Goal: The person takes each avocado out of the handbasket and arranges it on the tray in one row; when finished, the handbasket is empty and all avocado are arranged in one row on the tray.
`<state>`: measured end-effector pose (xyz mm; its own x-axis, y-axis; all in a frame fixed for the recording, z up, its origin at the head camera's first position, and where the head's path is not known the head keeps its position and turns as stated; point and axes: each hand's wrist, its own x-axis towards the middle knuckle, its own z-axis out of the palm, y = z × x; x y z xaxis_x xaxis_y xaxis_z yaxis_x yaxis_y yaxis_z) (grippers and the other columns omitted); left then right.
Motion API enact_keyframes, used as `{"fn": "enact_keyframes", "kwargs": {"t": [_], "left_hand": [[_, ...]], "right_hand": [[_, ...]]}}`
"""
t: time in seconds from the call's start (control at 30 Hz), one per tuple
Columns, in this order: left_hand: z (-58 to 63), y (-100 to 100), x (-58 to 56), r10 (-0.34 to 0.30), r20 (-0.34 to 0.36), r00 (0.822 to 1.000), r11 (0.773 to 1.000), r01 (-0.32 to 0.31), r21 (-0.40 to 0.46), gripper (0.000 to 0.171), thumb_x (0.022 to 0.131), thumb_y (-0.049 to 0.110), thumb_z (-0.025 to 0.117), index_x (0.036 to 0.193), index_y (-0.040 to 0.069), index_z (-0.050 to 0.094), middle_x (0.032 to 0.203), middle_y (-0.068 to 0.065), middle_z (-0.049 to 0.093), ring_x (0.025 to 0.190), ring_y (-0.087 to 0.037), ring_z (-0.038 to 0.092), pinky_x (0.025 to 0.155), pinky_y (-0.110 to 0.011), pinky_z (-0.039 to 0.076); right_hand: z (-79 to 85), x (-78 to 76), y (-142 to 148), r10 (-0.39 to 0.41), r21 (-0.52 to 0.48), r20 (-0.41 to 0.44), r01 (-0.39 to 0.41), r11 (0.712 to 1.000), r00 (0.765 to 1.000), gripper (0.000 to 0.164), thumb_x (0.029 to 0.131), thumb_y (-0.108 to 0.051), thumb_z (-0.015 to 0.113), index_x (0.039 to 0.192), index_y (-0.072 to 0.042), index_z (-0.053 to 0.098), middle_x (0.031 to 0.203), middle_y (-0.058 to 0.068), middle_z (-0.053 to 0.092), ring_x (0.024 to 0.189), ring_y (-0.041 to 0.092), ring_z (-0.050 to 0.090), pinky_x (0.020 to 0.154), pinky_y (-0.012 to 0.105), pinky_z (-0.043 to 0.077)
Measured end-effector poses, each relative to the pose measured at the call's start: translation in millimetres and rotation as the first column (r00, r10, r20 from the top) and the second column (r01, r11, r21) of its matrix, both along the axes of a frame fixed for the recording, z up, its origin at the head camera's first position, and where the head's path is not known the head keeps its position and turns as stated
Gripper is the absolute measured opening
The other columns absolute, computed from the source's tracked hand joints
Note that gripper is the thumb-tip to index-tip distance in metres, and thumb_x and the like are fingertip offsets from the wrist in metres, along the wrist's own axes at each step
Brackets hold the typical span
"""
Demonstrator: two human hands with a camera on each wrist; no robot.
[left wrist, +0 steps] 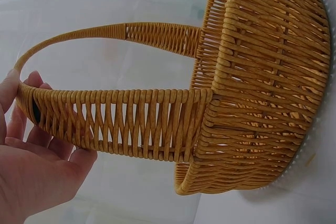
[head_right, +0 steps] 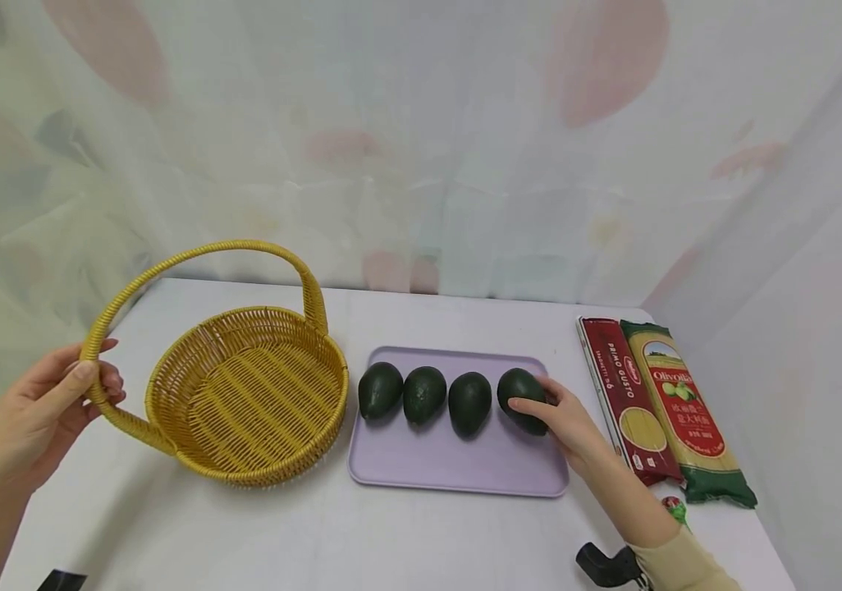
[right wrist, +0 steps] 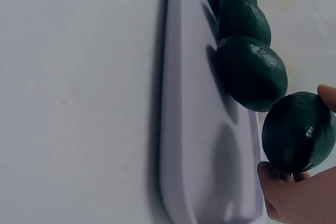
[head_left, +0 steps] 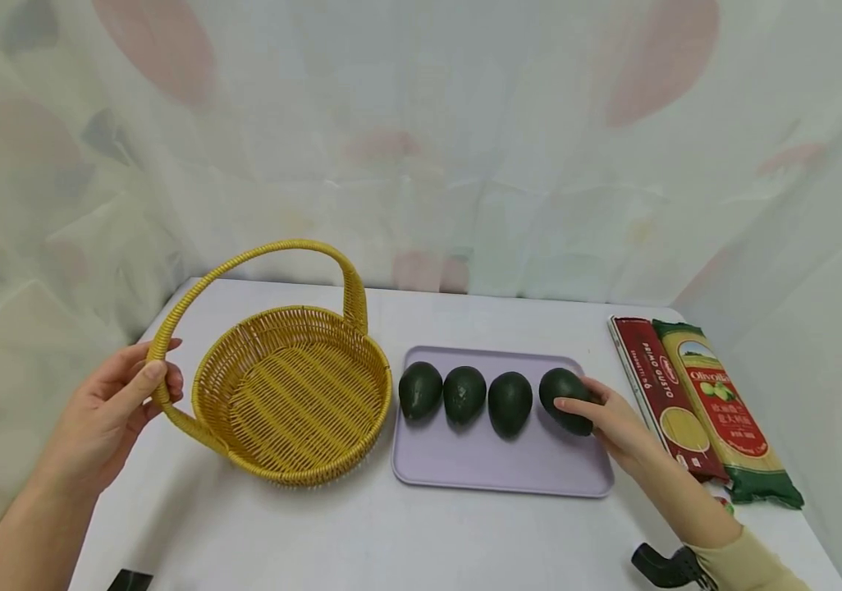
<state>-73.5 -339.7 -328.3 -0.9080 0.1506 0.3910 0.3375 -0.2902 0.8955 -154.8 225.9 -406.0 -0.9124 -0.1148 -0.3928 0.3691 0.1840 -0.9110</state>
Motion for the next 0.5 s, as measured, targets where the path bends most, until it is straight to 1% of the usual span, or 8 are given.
{"fn": "enact_keyframes", "kwargs": {"t": [0.07,0.1,0.17,0.23,0.3,0.4,0.5], "left_hand": [[0.1,0,0.1,-0.001,0.002,1.000,1.000,0.000,0.005,0.035,0.101,-0.012,0.030,0.130,-0.008,0.050,0.091,-0.009,0.065,0.085,-0.015,0.063,0.078,-0.024,0.051],[0.2,0,0.1,0.000,0.003,1.000,1.000,0.000,0.006,0.035,0.101,-0.012,0.030,0.130,-0.008,0.050,0.091,-0.009,0.065,0.085,-0.015,0.063,0.078,-0.024,0.051],[0.2,0,0.2,0.000,0.006,1.000,1.000,0.000,0.009,0.035,0.101,-0.012,0.030,0.130,-0.008,0.050,0.091,-0.009,0.066,0.085,-0.015,0.064,0.079,-0.025,0.051],[0.2,0,0.4,0.000,0.010,1.000,1.000,0.000,0.011,0.035,0.101,-0.012,0.030,0.130,-0.008,0.050,0.091,-0.009,0.066,0.085,-0.015,0.064,0.079,-0.025,0.051],[0.1,0,0.6,-0.001,0.012,1.000,1.000,0.001,0.013,0.035,0.101,-0.012,0.030,0.129,-0.008,0.050,0.091,-0.009,0.066,0.085,-0.015,0.064,0.078,-0.025,0.051],[0.1,0,0.8,-0.001,0.012,1.000,1.000,0.001,0.011,0.035,0.101,-0.012,0.030,0.129,-0.008,0.050,0.091,-0.009,0.066,0.085,-0.015,0.064,0.078,-0.025,0.051],[0.3,0,0.8,0.002,0.010,1.000,1.000,-0.002,0.004,0.035,0.101,-0.012,0.030,0.130,-0.008,0.050,0.091,-0.009,0.066,0.085,-0.015,0.063,0.079,-0.025,0.051]], "right_hand": [[-4.0,-0.5,-1,-0.021,-0.005,0.002,0.021,1.000,1.000,0.087,0.090,-0.022,0.068,0.152,0.004,0.013,0.152,0.024,0.024,0.135,0.031,0.029,0.112,0.041,0.026],[-5.7,-0.7,-1,-0.029,0.001,0.001,0.029,1.000,1.000,0.086,0.090,-0.022,0.069,0.152,0.004,0.014,0.152,0.024,0.025,0.135,0.030,0.030,0.112,0.040,0.027],[-8.7,-0.7,-1,-0.045,0.015,0.002,0.045,0.999,0.999,0.084,0.090,-0.022,0.069,0.151,0.004,0.017,0.150,0.024,0.029,0.133,0.030,0.033,0.108,0.035,0.033],[-11.1,-0.2,-2,-0.055,0.025,0.009,0.054,0.998,0.998,0.084,0.091,-0.023,0.069,0.151,0.005,0.017,0.149,0.025,0.031,0.131,0.029,0.036,0.100,0.027,0.038],[-13.1,0.0,-2,-0.053,0.038,0.009,0.053,0.998,0.999,0.085,0.091,-0.025,0.069,0.151,0.007,0.016,0.148,0.026,0.032,0.130,0.029,0.038,0.095,0.023,0.041],[-14.8,0.5,-3,-0.039,0.066,-0.001,0.039,0.997,0.999,0.087,0.091,-0.028,0.068,0.150,0.008,0.015,0.147,0.028,0.032,0.129,0.030,0.039,0.096,0.026,0.041],[-15.8,0.7,-5,-0.029,0.114,-0.020,0.031,0.993,0.999,0.085,0.091,-0.031,0.068,0.149,0.007,0.019,0.146,0.028,0.035,0.128,0.030,0.042,0.096,0.030,0.041]]}}
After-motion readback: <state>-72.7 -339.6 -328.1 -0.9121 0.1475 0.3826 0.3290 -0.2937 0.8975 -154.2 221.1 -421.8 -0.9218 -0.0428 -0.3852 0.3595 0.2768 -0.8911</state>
